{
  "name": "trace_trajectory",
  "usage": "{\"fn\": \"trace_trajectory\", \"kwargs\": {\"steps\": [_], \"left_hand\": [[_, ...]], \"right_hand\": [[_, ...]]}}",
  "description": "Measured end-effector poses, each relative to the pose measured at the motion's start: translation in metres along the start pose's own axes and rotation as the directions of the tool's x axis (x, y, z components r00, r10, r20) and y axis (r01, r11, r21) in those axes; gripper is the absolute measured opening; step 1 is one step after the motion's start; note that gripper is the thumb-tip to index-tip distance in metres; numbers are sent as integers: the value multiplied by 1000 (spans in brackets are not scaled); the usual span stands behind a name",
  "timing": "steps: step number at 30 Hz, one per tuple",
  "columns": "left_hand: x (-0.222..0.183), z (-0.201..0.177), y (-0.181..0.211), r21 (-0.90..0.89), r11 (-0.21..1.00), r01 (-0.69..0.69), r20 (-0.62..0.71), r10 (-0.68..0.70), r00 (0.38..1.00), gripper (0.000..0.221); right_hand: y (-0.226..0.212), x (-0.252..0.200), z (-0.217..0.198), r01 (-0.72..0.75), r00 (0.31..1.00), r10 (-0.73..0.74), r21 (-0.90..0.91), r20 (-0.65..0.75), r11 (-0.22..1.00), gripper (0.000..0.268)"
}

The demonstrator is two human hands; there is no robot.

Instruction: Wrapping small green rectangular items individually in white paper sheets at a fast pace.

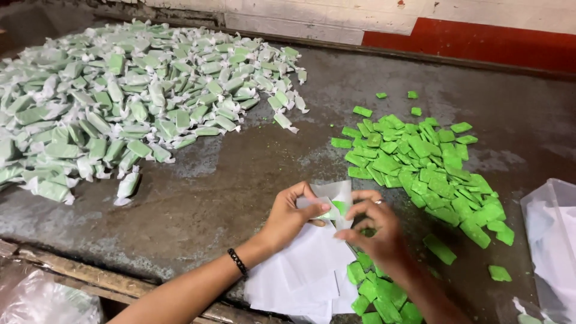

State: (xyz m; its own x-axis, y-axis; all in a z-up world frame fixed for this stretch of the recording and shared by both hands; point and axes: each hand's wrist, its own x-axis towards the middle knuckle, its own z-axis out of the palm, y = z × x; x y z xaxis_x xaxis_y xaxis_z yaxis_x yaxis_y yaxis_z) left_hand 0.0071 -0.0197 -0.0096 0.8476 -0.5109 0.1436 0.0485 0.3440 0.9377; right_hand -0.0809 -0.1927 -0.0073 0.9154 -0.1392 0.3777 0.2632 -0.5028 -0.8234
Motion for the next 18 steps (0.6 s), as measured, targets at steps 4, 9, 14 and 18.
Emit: {"fn": "trace_trajectory", "kwargs": {"steps": [4,9,14,18], "left_hand": [[1,-3,-3,-44,997,60,-1,-60,998,31],[-1,8,3,-100,993,69,-66,-76,995,20],[-3,0,4,13,1000,-7,34,6,999,40],[-3,0,-1,-22,993,112,127,-109,986,48]], "right_hand": [[-5,3,-11,286,958,-285,-186,29,940,78],[20,6,-21,60,976,-55,19,-210,998,35],[-21,7,-13,-322,947,283,400,155,858,82],[-39,8,-8,-418,908,388,352,157,837,79]]}}
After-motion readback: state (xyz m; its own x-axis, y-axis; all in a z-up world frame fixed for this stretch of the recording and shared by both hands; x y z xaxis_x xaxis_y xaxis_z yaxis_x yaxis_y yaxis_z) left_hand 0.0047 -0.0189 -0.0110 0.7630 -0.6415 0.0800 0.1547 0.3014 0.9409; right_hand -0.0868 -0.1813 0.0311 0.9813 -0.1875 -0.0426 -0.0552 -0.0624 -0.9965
